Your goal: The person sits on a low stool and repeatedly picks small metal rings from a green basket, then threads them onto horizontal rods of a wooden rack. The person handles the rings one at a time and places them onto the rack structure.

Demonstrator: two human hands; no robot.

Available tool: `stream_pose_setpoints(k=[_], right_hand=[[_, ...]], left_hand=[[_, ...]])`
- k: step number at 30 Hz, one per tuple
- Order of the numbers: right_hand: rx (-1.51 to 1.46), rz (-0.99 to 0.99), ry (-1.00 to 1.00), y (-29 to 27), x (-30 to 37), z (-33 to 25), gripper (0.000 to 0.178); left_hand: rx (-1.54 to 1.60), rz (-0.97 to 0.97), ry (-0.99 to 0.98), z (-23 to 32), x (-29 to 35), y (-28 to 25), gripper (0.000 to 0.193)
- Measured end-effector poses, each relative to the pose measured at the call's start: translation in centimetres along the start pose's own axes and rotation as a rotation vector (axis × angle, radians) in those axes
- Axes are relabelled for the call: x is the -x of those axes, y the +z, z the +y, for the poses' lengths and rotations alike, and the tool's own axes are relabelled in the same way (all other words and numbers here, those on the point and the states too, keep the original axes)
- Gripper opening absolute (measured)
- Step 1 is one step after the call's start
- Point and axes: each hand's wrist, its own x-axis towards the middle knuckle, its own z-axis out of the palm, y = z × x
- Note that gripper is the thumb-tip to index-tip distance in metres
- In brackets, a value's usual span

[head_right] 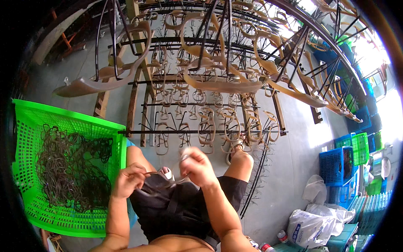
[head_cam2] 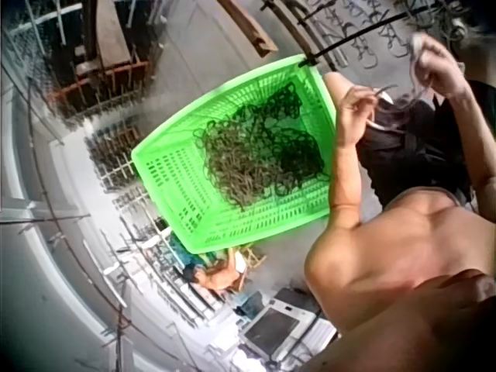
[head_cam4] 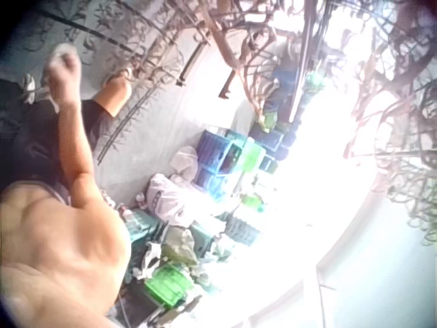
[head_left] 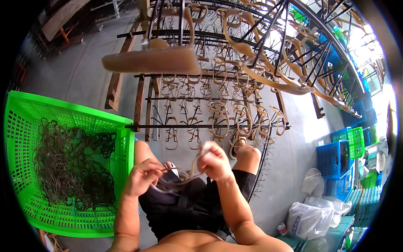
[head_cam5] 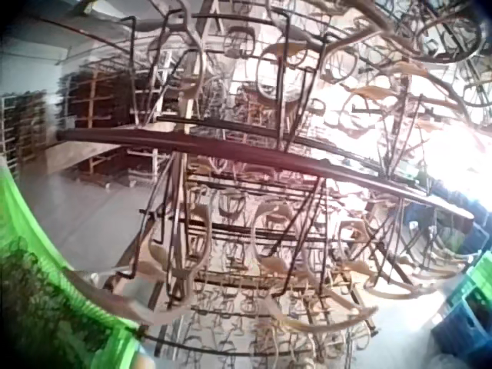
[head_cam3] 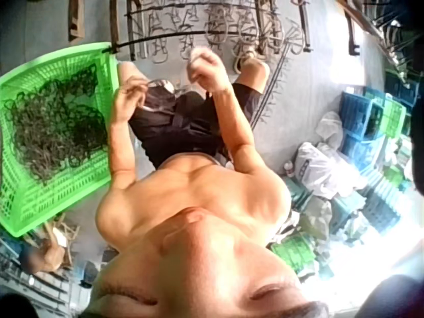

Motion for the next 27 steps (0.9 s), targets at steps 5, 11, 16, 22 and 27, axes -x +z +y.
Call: stream_pose_setpoints(k=[5, 11, 16, 22, 27], right_hand=[[0.187, 0.347, -0.003, 3.5, -0.5, 2.1, 0.063], [0.713, 0.463, -0.289, 5.2, -0.6, 3.6, 0.042], [0.991, 0.872, -0.618, 0.3, -6.8, 3.7, 0.023], [0.927, 1.094, -0.656, -0.5, -9.6, 4.6, 0.015], [0.595, 1.063, -0.583, 0.6, -10.2, 4.4, 0.017]], left_hand=[[-0.252, 0.014, 0.118, -1.6, 0.5, 2.1, 0.012], [-0.562, 0.248, 0.231, -2.8, -1.3, 3.7, 0.010], [-0.032, 0.142, -0.045, -3.3, -0.9, 2.4, 0.020], [0.025, 0.295, -0.120, -4.0, 0.8, -0.3, 0.023], [0.072, 0.359, -0.132, -4.1, 1.1, -1.1, 0.021]])
